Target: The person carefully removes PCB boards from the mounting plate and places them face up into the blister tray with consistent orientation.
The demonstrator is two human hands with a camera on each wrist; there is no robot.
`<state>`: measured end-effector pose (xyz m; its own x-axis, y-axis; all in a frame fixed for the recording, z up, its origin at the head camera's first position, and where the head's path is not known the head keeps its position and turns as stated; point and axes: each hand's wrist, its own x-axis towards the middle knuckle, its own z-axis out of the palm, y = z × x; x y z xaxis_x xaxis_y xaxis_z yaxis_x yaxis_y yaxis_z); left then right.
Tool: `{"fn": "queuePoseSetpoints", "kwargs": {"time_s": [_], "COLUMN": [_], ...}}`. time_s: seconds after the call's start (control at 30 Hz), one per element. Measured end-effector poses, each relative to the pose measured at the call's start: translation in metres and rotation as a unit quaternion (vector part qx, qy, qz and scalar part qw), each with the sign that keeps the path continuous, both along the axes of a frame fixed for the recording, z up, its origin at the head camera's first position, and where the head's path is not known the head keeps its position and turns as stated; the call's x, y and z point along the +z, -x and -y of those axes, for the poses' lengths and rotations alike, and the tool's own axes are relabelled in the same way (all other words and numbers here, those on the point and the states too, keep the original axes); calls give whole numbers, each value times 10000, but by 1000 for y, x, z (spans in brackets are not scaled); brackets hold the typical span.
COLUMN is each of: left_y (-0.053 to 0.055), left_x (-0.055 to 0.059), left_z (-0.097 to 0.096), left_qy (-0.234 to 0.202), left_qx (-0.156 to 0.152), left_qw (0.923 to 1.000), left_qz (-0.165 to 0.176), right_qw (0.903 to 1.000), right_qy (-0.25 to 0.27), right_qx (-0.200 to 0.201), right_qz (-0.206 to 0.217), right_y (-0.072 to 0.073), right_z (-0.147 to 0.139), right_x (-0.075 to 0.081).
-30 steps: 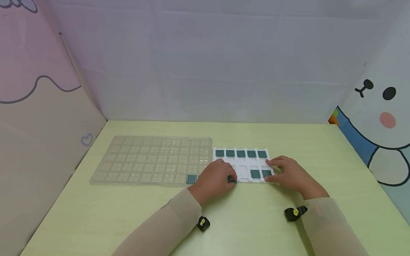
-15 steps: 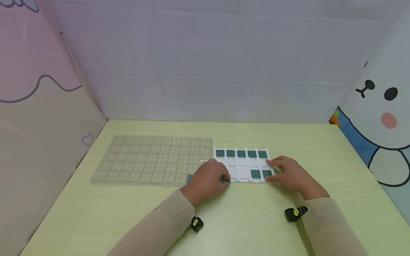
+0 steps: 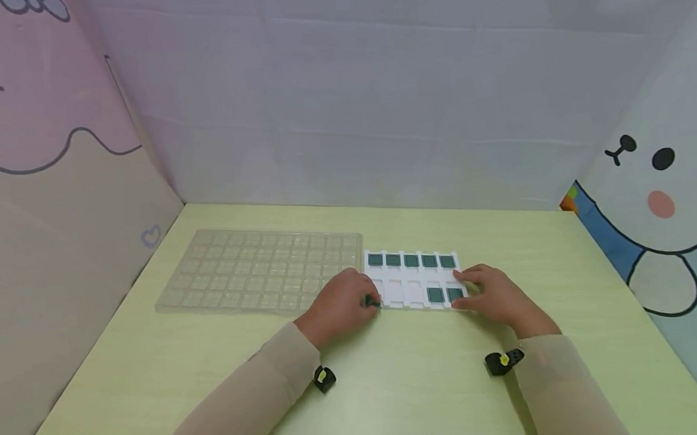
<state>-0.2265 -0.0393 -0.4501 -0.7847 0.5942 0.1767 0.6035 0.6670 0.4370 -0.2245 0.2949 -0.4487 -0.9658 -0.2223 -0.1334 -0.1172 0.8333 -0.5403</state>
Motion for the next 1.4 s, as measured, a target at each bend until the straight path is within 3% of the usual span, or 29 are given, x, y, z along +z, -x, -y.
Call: {"fn": "queuePoseSetpoints", "kwargs": {"time_s": [0.3, 0.63, 1.13, 1.4], "left_y": [1, 6, 6, 3], "left_x": [1, -1, -1, 0], "left_z": [15, 31, 51, 65], "left_qy": [-74, 73, -38, -96], "left_qx": [165, 343, 397, 333], "left_qw": [9996, 9992, 9988, 9993], "left_qz": [236, 198, 288, 139], "right_qw": [10000, 10000, 10000, 10000], "right_qy": [14, 30, 17, 16], "right_qx": [16, 58, 63, 78], "right_qz": [32, -26, -15, -56], "right_y": [-2, -1, 0, 0], "right_z": [-1, -3, -2, -1], "right_x": [2, 1, 1, 0]}}
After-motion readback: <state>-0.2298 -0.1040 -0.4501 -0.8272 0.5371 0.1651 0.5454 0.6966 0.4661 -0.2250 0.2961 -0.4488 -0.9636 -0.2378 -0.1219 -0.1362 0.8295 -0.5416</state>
